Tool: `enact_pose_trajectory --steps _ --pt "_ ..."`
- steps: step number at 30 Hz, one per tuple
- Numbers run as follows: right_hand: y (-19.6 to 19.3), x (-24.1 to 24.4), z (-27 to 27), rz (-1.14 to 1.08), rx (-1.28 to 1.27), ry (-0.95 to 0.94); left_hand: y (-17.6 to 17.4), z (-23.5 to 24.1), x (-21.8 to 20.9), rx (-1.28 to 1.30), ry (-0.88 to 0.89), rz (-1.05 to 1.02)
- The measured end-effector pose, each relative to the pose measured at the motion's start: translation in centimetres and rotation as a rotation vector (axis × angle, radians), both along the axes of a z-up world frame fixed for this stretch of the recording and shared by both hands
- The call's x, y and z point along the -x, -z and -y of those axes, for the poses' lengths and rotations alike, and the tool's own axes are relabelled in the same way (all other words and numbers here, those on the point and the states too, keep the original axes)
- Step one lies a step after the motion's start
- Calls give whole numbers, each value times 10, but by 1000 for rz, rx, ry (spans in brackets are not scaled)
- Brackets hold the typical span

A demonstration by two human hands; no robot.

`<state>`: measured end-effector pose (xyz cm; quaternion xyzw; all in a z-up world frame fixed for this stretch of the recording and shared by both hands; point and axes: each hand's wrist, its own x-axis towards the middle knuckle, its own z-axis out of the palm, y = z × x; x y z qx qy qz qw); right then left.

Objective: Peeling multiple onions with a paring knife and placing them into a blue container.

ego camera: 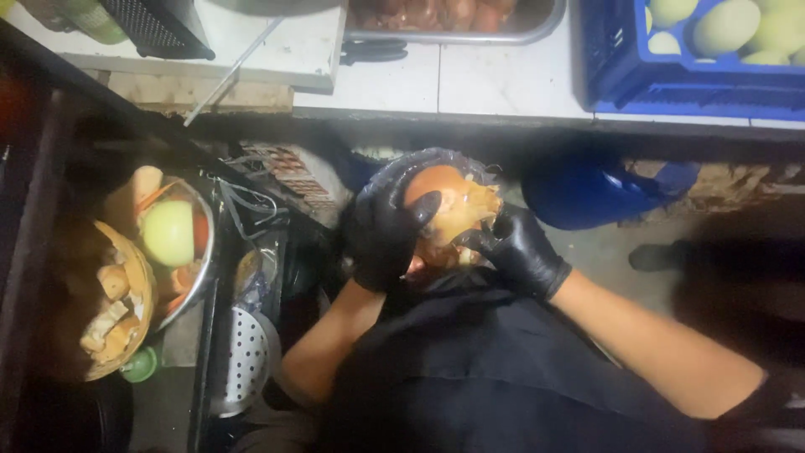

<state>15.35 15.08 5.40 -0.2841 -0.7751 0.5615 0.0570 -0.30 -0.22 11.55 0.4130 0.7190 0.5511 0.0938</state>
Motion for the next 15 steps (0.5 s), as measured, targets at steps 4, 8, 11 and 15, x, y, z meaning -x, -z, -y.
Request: enact_pose_trajectory --steps 4,8,11,15 --pt "-10 6 -9 -139 -250 -203 -1 2 10 96 143 39" --pt "14 4 -8 -201 -291 -234 6 -5 7 102 71 49" --pt "10 8 7 -152 -21 -99 37 -6 7 -133 25 -127" --pt "33 10 8 -202 -64 -93 27 -7 2 0 -89 -106"
